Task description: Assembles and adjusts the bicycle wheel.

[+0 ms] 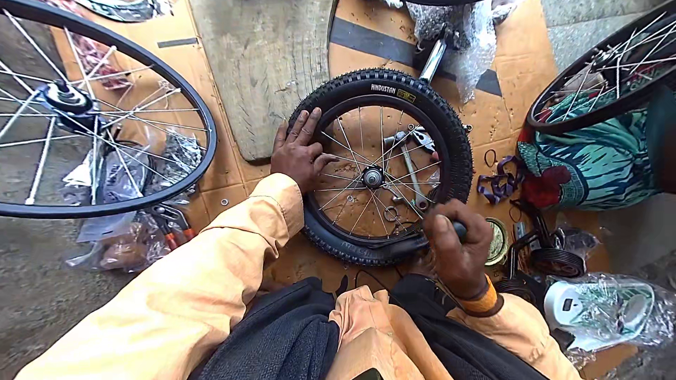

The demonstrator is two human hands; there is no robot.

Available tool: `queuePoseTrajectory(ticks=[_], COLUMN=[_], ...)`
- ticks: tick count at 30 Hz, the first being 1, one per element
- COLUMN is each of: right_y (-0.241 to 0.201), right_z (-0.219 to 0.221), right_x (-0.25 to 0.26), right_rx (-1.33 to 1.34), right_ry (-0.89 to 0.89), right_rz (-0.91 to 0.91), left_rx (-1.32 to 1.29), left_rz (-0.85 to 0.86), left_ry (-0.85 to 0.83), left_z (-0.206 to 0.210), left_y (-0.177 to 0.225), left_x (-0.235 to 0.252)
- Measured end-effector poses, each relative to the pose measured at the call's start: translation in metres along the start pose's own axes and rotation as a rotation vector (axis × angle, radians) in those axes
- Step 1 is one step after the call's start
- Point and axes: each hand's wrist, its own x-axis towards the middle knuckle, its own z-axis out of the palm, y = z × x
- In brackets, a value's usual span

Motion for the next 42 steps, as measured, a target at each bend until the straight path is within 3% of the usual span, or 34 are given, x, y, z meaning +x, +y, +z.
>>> queuePoseTrajectory(ticks=[12, 18, 24, 28, 33, 37, 39, 42], right_y=[-0.008, -0.01, 0.042, 0.074, 0.097, 0.11, 0.115, 0.111], right_z=[-0.031, -0.034, -0.021, -0.005, 0.014, 0.022, 0.022, 0.028], right_x=[-0.078, -0.013, 0.073, 0.09, 0.113, 0.114, 0.113, 0.105], right_rx=[0.159, 0.035, -0.045, -0.199, -0.628, -1.01, -1.039, -0.998], right_ry=[0.218, 0.206, 0.18, 0.171, -0.026, -0.13, -0.144, -0.146], right_rz=[-0.128, 0.022, 0.182, 0.265, 0.408, 0.282, 0.221, 0.268], left_rx=[0.043, 0.066, 0.05, 0.014, 0.031, 0.034, 0.037, 0.051], left_rz=[-0.006, -0.032, -0.02, -0.023, -0.022, -0.025, -0.033, -0.043], left_ry=[0.002, 0.01, 0.033, 0.046, 0.03, 0.019, 0.015, -0.001], left_z=[-0.001, -0.001, 0.003, 0.001, 0.002, 0.001, 0.002, 0.002], left_y=[-0.001, 0.003, 0.001, 0.002, -0.001, 0.0, 0.0, 0.001], left_x=[0.002, 0.001, 0.002, 0.0, 0.001, 0.002, 0.001, 0.001])
